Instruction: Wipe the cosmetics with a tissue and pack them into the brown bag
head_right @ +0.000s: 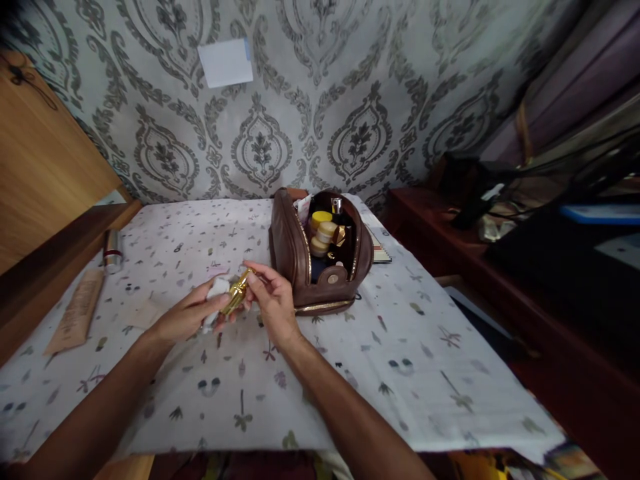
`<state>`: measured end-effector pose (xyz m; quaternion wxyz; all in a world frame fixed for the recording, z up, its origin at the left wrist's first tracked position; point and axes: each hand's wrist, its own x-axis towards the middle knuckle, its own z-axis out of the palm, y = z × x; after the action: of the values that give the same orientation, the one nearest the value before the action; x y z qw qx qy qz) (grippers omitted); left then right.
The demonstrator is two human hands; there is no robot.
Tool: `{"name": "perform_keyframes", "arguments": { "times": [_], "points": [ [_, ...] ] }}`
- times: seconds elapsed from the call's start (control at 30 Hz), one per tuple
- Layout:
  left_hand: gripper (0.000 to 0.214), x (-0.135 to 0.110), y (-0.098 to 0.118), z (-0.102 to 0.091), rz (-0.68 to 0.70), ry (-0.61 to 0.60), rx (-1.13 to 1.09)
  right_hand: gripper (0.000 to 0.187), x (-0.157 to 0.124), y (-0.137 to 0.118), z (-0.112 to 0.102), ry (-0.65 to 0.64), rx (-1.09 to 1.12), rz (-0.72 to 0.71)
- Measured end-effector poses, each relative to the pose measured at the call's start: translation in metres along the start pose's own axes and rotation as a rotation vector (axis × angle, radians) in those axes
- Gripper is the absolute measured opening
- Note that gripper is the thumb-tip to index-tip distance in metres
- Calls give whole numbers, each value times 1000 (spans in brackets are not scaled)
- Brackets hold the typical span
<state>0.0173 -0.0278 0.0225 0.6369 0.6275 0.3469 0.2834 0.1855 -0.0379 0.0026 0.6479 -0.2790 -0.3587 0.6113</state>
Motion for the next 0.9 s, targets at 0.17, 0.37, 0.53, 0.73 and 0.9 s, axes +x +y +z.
{"name": "perform_keyframes", "arguments": {
  "times": [0.17,0.37,0.53,0.73,0.9],
  "points": [
    [65,-15,5,9,19,128,283,34,-2,4,0,67,-100,-67],
    [60,-23,-1,19,145,160,635,40,-4,9,0,148,-114,-83],
    [53,-19,-12,14,204,287,579,40,-4,12,2,73,-47,-4],
    [56,-18,-6,15,99,347,316,37,-9,21,5,-51,-144,44],
    [51,-16,-11,14,104,386,433,29,-9,23,5,-58,-139,9]
  ]
}}
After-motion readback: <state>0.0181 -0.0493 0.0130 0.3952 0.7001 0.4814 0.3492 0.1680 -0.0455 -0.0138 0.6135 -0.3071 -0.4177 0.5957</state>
